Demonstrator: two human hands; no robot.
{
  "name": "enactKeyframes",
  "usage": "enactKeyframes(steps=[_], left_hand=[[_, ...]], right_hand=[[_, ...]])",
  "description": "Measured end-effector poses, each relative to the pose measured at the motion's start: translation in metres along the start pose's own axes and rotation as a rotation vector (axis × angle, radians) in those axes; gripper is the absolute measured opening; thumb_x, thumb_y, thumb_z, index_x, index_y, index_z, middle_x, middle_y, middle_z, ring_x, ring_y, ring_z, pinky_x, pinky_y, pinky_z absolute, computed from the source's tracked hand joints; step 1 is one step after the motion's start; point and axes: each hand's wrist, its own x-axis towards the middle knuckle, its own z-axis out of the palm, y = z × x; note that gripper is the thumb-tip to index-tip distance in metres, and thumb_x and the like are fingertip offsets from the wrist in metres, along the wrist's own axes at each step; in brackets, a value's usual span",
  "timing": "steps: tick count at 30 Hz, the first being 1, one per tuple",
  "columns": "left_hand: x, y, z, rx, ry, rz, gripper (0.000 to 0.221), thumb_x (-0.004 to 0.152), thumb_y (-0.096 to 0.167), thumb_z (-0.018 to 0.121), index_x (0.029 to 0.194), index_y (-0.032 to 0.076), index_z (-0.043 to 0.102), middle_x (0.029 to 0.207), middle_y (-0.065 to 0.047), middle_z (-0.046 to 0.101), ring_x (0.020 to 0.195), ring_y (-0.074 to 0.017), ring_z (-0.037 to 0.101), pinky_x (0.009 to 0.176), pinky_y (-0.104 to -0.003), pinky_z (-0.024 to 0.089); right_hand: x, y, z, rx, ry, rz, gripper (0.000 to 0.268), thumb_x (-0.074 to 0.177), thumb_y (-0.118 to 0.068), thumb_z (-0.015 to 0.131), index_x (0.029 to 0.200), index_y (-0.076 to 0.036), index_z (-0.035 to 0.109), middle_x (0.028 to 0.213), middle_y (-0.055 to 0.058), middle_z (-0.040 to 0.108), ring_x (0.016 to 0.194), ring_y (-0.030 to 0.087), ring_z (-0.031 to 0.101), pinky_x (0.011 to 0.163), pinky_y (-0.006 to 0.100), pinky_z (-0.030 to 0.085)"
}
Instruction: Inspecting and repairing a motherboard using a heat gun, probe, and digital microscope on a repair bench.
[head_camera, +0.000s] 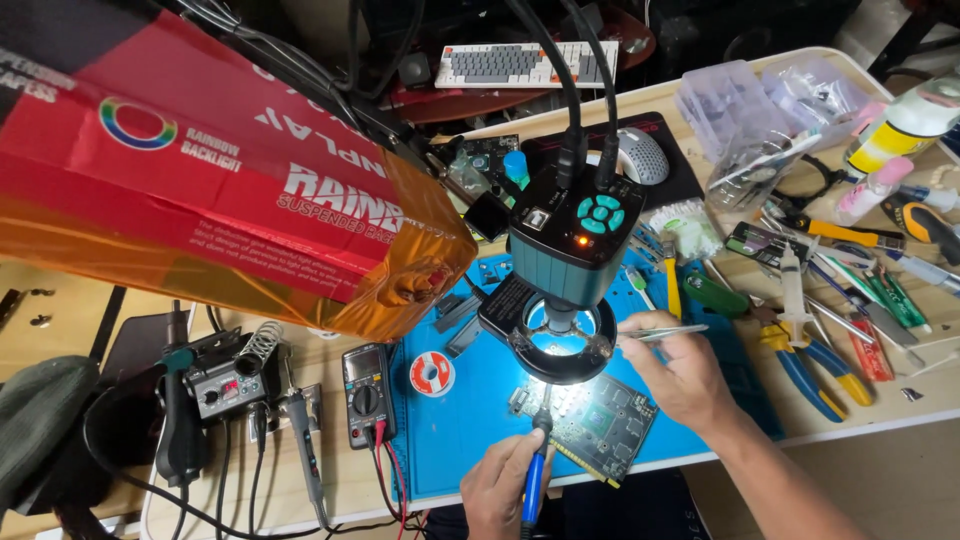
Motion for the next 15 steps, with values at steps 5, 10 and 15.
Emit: enactKeyframes(steps=[5, 10, 15], left_hand=[[-0.003, -0.003, 0.002, 0.023, 0.013, -0.005, 0.041, 0.09, 0.022, 0.097, 0.127, 0.014, 0.08, 0.107, -0.006, 0.082, 0.083, -0.0158, 0.079, 0.066, -0.029, 0.064], [-0.002, -0.001, 0.001, 0.01, -0.015, -0.024, 0.041, 0.09, 0.022, 0.096, 0.127, 0.014, 0.08, 0.107, -0.007, 0.082, 0.083, -0.0169, 0.079, 0.067, -0.029, 0.065], [0.004, 0.004, -0.001, 0.007, 0.017, -0.022, 0.039, 0.089, 0.021, 0.096, 0.125, 0.013, 0.081, 0.104, -0.007, 0.082, 0.08, -0.0159, 0.079, 0.065, -0.028, 0.064]], right_hand=[[0.006, 0.014, 0.009, -0.027, -0.012, -0.284, 0.023, 0.104, -0.023, 0.063, 0.107, -0.002, 0.074, 0.108, 0.009, 0.072, 0.106, 0.026, 0.07, 0.101, 0.041, 0.057], [0.001, 0.024, 0.015, -0.083, 0.048, -0.105, 0.021, 0.096, -0.018, 0.072, 0.108, -0.003, 0.082, 0.11, 0.006, 0.083, 0.097, 0.02, 0.076, 0.092, 0.035, 0.062], [0.004, 0.006, 0.019, -0.084, 0.05, -0.183, 0.018, 0.096, -0.01, 0.068, 0.101, -0.001, 0.083, 0.102, 0.007, 0.085, 0.099, 0.022, 0.079, 0.093, 0.037, 0.064]])
